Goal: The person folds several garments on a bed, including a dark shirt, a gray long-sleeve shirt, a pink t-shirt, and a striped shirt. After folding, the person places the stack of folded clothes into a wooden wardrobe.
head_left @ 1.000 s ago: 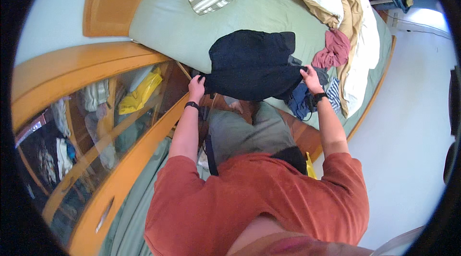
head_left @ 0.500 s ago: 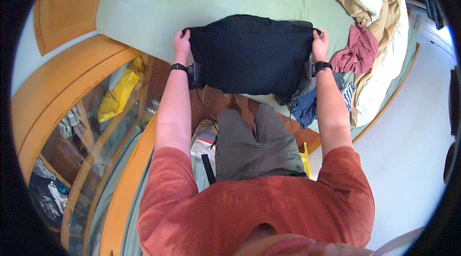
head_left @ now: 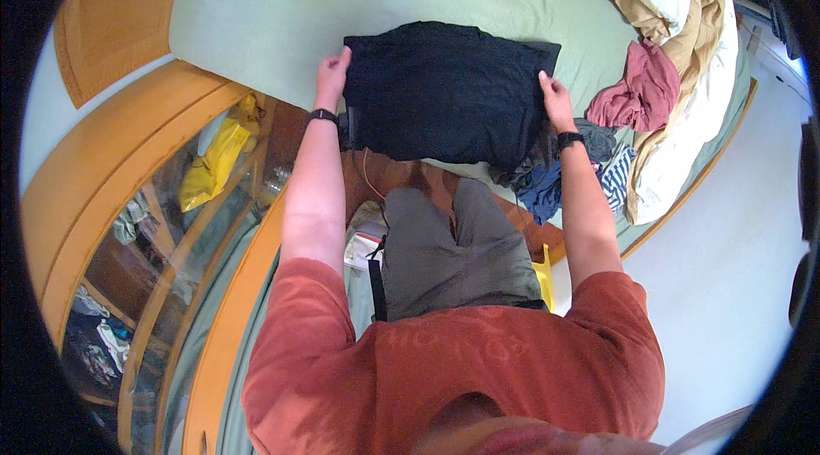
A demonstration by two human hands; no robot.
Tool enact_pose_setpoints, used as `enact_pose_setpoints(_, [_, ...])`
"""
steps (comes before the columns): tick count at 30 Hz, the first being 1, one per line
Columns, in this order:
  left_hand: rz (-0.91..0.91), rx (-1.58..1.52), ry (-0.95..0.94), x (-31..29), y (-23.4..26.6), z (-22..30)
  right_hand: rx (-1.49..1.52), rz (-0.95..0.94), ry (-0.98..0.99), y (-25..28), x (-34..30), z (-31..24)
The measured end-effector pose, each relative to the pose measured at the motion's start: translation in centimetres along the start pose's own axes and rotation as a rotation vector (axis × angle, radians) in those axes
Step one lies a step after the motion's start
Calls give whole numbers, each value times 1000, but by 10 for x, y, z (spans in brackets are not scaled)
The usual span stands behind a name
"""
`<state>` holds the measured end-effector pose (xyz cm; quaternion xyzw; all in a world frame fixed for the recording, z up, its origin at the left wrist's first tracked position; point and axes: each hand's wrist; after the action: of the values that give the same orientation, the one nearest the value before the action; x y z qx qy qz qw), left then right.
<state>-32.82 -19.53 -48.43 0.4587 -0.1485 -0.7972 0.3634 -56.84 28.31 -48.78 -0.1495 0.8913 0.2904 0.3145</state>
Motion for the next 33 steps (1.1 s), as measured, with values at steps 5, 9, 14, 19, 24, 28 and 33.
enact_pose_setpoints(5, [-306, 7, 110, -37, 10, -13, -38, -363, -93, 1, -37, -15])
enact_pose_setpoints(9, [-272, -175, 91, -49, 2, -21, 88, -276, -69, -10, -38, -24])
enact_pose_setpoints(14, [-77, -75, -225, -79, 4, -19, 271, -239, 91, -10, -57, -36])
enact_pose_setpoints(19, [97, 120, -354, -133, 38, 8, 50, -239, 343, -2, -107, -70])
enact_pose_setpoints(24, [129, 14, -409, -192, 82, 39, 16, -181, 490, -7, -183, -117])
enact_pose_setpoints(28, [118, -19, -431, -254, 107, 71, -44, -253, 529, -25, -263, -166])
enact_pose_setpoints(33, [-121, 160, -612, -366, 119, 117, -205, -380, 573, -73, -362, -233])
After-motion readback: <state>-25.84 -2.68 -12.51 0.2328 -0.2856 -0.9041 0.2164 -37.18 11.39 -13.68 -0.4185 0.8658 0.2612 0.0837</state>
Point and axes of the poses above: each hand's wrist, its own x-axis towards the middle knuckle, its own y-axis out of the back of the hand, z = x × y, and after that the axes turned 4 degrees about z, right-handed
